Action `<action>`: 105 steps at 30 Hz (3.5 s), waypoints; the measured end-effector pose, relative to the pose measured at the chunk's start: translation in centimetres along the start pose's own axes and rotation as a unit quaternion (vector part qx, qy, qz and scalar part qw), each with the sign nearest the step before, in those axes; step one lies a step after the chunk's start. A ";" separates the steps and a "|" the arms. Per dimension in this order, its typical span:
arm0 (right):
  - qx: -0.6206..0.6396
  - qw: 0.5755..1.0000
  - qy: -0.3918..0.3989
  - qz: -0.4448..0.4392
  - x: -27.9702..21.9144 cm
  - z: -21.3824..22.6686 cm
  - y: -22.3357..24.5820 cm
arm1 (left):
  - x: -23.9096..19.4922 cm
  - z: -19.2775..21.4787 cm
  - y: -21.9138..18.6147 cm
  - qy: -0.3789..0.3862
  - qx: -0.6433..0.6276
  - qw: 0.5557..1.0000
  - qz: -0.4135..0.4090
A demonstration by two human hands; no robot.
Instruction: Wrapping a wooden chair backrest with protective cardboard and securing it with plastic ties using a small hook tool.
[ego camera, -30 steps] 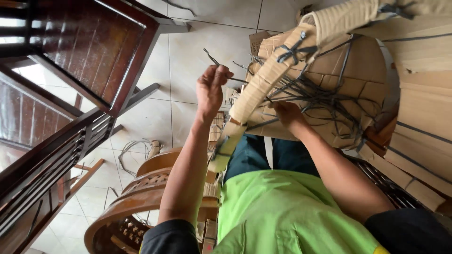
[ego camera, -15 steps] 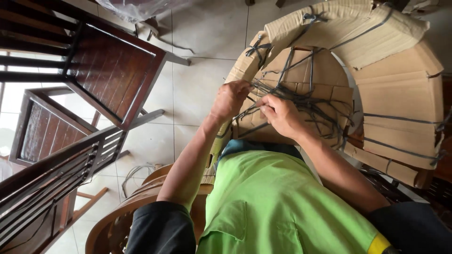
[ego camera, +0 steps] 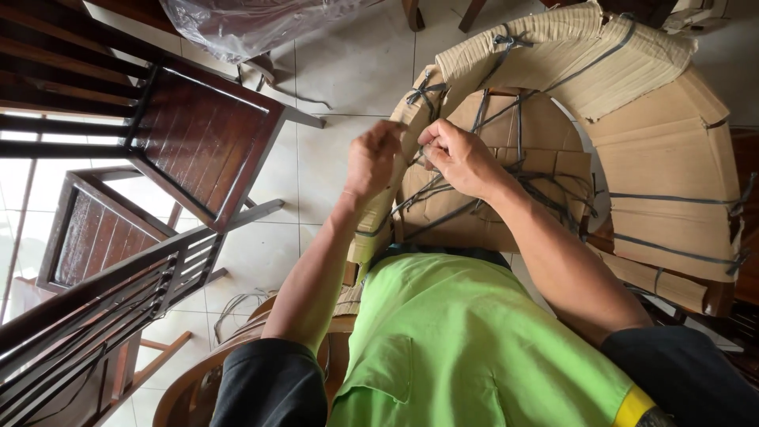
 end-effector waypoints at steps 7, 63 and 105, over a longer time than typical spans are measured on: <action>0.007 0.998 -0.022 0.055 1.7 -3.4 2.5 | -2.8 -1.1 -10.8 0.069 -0.251 0.965 -0.037; -0.318 0.892 -0.266 0.181 0.8 -5.0 -1.9 | 2.0 0.4 2.9 -0.037 0.254 0.945 0.201; -0.025 0.994 -0.091 -0.060 2.0 -6.2 -10.2 | -2.0 7.9 5.1 -0.056 0.134 0.989 -0.040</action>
Point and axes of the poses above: each hand's wrist, its own x-axis towards the middle knuckle, its own z-axis out of the back of the hand, y = z × x, the point moved 8 cm from there along x, towards the middle knuckle, and after that the axes turned 9 degrees about z, right-handed, at the moved point
